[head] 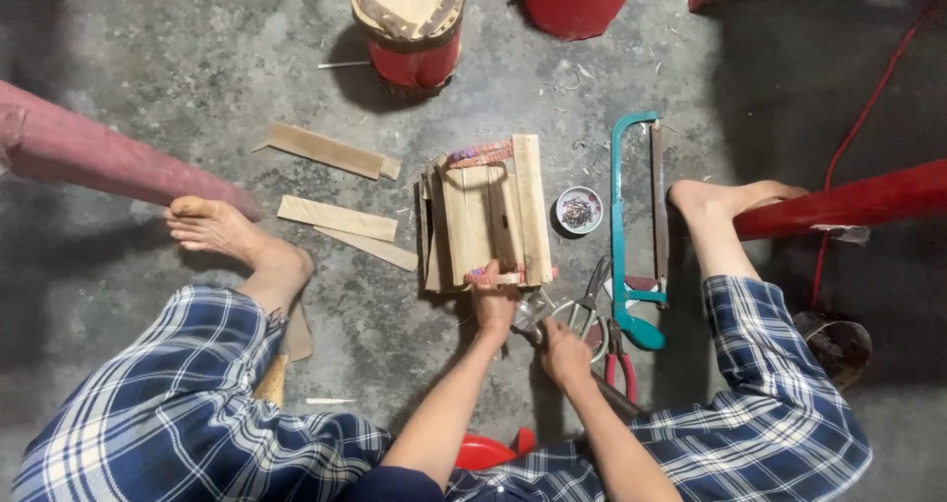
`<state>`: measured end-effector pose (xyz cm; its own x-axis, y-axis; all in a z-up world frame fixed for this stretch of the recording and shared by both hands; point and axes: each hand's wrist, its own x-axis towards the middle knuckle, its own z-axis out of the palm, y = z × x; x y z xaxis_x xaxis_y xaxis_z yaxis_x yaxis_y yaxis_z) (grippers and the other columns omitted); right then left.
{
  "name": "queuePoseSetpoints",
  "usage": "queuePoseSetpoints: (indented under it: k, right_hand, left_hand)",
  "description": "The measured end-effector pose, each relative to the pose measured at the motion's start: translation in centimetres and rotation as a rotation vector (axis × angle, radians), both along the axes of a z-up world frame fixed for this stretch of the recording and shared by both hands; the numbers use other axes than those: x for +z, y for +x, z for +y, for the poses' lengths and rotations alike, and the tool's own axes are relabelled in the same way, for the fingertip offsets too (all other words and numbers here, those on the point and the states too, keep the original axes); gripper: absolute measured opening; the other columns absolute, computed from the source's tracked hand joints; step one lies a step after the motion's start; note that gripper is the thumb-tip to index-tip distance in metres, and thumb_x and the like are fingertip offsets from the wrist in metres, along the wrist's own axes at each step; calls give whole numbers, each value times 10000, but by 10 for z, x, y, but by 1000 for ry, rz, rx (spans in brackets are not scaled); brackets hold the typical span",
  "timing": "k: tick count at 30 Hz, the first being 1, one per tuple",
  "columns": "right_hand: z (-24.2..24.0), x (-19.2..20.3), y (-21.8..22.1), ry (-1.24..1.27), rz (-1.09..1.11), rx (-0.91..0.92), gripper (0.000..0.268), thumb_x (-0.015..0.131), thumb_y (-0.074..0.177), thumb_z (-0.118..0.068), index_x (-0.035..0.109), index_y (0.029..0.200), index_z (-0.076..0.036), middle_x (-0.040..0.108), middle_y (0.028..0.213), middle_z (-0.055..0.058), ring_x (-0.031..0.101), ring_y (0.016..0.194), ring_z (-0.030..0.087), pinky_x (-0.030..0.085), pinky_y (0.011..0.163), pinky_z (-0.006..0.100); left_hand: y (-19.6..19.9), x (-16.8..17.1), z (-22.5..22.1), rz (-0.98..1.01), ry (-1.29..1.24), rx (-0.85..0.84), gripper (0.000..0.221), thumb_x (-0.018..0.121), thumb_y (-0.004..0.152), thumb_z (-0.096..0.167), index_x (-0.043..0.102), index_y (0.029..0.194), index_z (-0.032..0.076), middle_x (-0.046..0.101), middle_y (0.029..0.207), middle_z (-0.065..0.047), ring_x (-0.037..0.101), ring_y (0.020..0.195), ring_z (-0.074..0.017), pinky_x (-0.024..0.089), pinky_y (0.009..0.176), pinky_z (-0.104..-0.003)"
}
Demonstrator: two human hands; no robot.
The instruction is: Assembling a wooden structure by removing nails with pliers and fitting slats together.
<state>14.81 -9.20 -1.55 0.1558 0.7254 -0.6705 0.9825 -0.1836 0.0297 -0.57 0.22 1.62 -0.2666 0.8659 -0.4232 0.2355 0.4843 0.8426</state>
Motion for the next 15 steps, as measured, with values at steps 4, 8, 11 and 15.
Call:
queuePoseSetpoints:
  k: [4,8,11,15]
  right_hand:
    - [3,-4,13,-51,-20,116,642,767,825,-352,466,1391,-315,660,1301,47,689,1189,286,558,974,490]
    - [21,42,31,-122,43,75,434,673,880,-389,635,1300,-290,767,1127,73,729,1120,303,560,932,490]
    - [36,106,34,-98,162,57,355,670,854,-355,664,1195,-255,775,1016,108,735,1054,353,558,894,495]
    - [47,161,35,-19,403,16,347,673,859,-335,664,1161,-164,769,1067,188,701,1066,449,539,898,546]
  left_hand:
    - [-6,-15,-3,119,89,-42,120,687,720,35,641,769,134,670,575,-117,692,593,-322,531,641,-367]
    - [-8,28,6,-158,-33,22,196,637,703,-32,643,783,147,662,553,-39,602,395,-155,421,384,-240]
    - [-4,-49,1,-203,-46,53,264,623,658,-49,677,823,150,653,561,-62,596,392,-179,424,360,-251]
    - [3,-48,-11,-516,-33,101,535,309,1014,-22,249,1544,-61,295,1614,-268,668,1176,-241,636,692,-164]
